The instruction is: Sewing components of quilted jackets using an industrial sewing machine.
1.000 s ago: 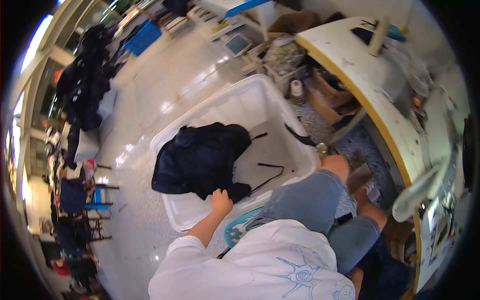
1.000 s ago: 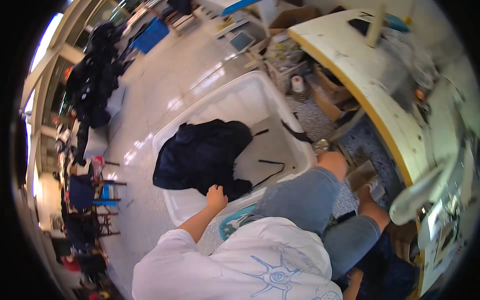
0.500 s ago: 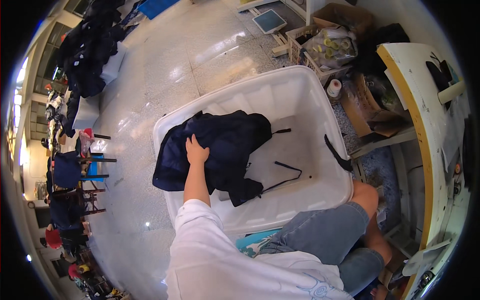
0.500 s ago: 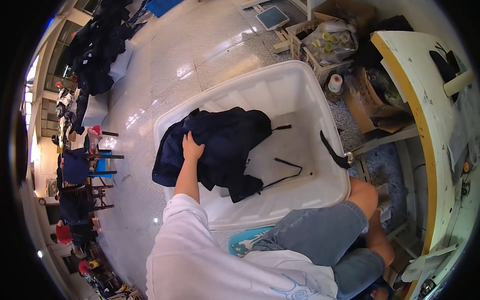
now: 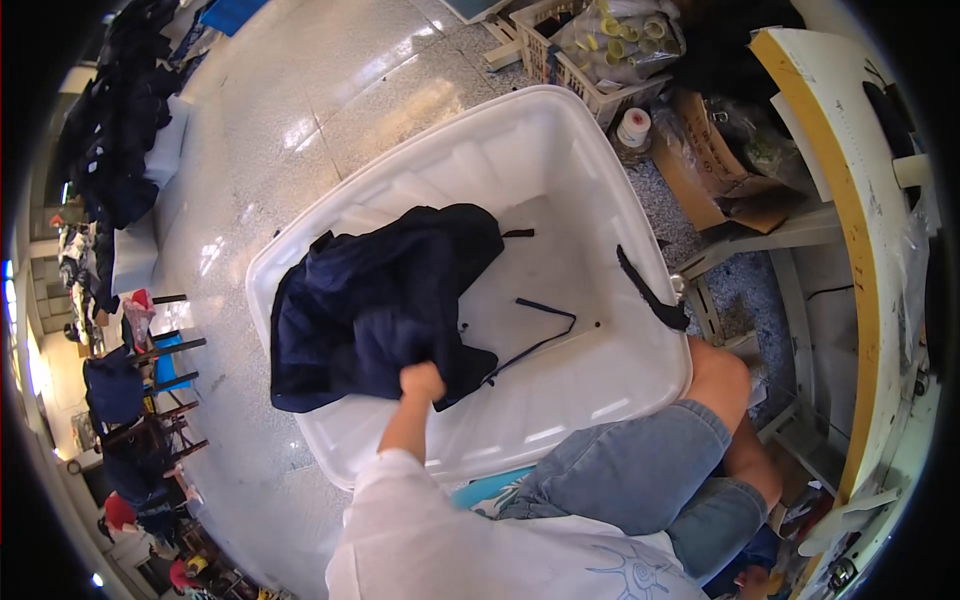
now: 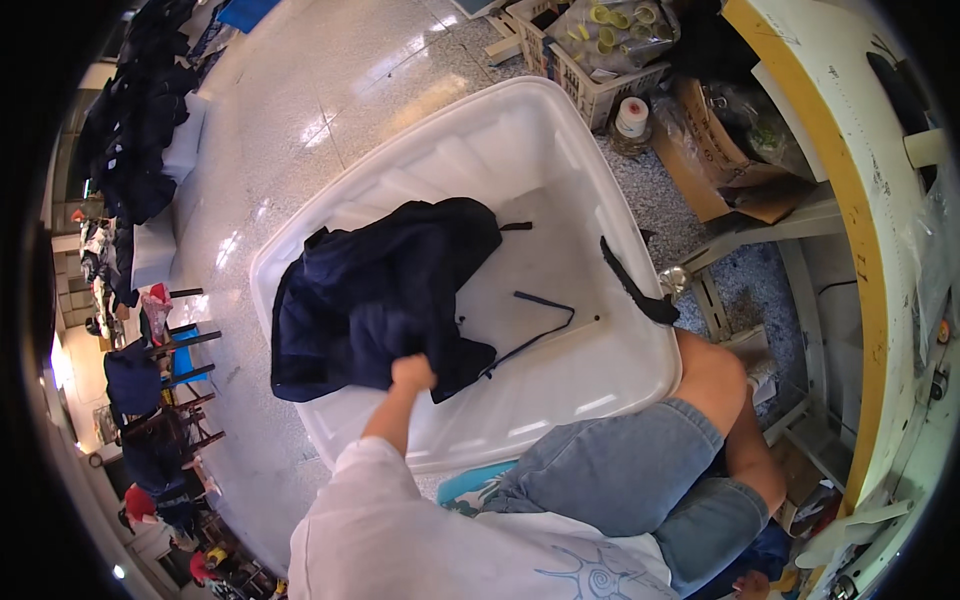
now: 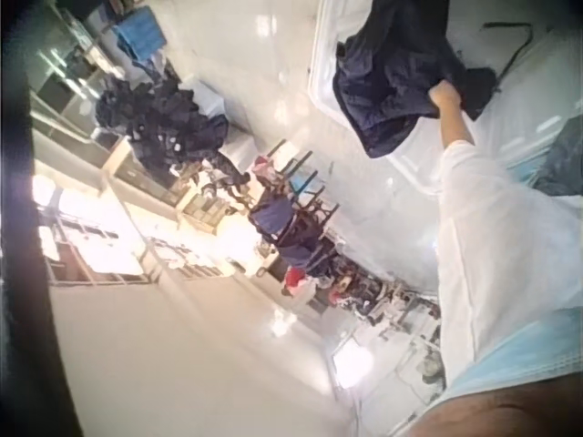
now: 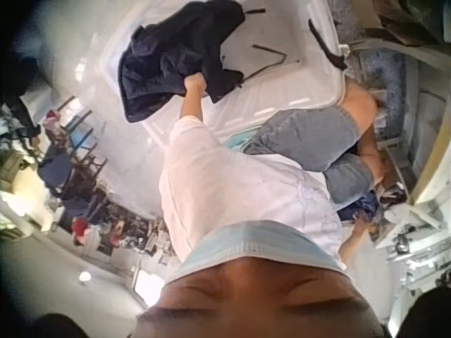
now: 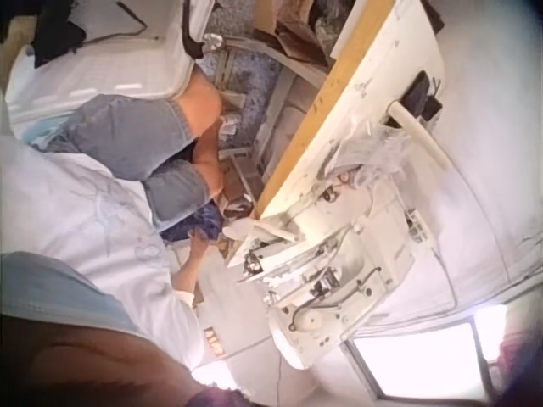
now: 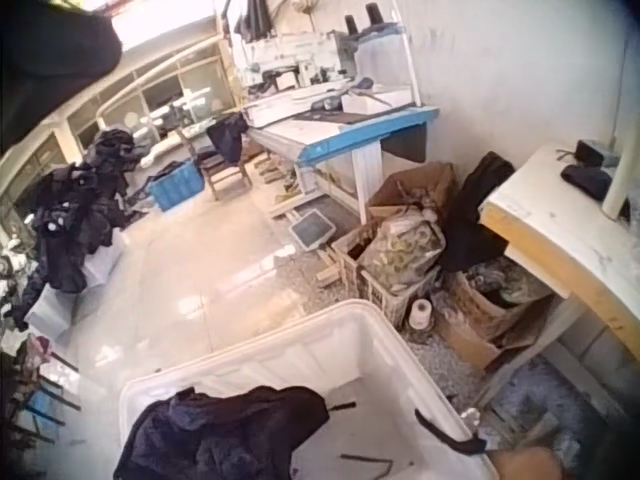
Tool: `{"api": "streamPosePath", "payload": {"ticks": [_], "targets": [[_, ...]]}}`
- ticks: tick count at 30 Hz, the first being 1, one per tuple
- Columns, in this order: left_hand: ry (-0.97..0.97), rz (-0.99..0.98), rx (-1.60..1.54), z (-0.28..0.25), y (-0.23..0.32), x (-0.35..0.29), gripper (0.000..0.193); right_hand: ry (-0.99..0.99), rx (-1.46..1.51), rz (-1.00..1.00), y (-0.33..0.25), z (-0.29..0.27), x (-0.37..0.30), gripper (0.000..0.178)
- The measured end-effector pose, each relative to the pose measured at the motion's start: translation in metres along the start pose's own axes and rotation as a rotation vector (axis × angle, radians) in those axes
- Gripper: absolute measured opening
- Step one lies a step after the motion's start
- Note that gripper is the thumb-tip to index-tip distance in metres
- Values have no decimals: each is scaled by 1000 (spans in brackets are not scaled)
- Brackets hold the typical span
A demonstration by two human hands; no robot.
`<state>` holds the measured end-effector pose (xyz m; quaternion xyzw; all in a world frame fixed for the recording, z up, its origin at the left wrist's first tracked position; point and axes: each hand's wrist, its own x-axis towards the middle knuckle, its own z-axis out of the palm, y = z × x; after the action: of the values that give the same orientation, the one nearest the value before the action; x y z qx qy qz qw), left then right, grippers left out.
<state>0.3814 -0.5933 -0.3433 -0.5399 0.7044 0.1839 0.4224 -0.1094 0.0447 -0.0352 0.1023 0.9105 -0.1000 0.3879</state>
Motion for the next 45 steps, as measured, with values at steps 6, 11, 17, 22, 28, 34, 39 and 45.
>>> {"api": "streamPosePath", "payload": {"ticks": [6, 11, 17, 22, 28, 34, 39, 45], "targets": [[48, -111, -1416, -84, 61, -124, 50, 114, 184, -482, -131, 56, -36, 18], [50, 643, -2629, -265, 24, -207, 44, -30, 102, -1026, -280, 100, -89, 8], [230, 1428, -2396, -380, 38, -336, 41, -245, -178, -1307, -364, 130, -135, 54], [774, 1736, -2034, -430, 80, -432, 24, -81, -41, -1339, -376, 254, -124, 104], [1298, 1413, -1958, -442, 59, -522, 36, 288, 531, -1305, -449, 240, -109, 49], [1515, 769, -885, -447, -7, -473, 59, -955, 1199, -1134, -456, 121, -182, 18], [1207, 1017, -66, -289, 119, -414, 124, -1356, 1386, -1349, -456, -4, -273, 28], [884, 1011, -977, -193, 159, -277, 42, -529, 1352, -1093, -525, 67, -167, 42]]}}
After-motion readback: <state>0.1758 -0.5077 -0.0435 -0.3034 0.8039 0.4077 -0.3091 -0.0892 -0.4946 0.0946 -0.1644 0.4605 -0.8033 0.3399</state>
